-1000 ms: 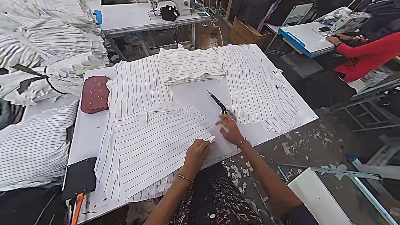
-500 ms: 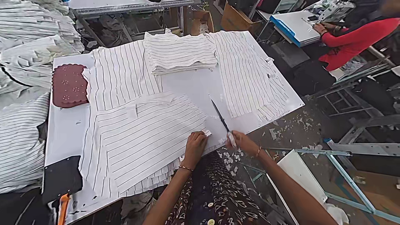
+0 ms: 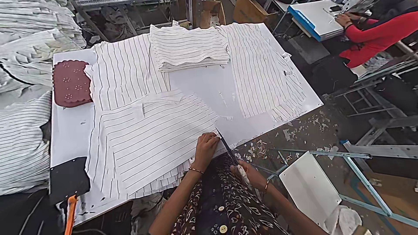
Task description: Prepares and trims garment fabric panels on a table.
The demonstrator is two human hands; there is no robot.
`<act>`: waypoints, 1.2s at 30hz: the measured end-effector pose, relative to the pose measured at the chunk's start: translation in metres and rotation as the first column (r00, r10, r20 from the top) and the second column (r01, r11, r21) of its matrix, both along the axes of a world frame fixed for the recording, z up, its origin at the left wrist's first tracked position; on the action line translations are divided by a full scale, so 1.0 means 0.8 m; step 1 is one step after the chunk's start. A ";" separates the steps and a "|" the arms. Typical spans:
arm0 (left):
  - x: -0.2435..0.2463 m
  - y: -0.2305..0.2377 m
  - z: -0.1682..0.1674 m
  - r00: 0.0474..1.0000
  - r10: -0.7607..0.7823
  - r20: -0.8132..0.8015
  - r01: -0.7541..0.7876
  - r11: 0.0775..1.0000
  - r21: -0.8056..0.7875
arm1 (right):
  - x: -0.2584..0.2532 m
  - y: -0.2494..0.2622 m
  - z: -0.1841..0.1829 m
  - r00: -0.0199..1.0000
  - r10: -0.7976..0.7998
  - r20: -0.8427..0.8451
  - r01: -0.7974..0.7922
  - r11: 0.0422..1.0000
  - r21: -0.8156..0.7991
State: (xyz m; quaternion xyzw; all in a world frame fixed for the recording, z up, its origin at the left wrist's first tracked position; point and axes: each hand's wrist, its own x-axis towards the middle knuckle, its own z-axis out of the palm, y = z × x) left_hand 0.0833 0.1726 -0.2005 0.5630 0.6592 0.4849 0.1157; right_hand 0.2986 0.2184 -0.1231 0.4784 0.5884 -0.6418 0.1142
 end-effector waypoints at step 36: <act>-0.148 -0.212 0.061 0.565 0.813 -0.137 -0.804 0.506 -0.312 | -0.133 0.084 -0.032 0.930 0.338 -0.145 -0.006 0.407 0.913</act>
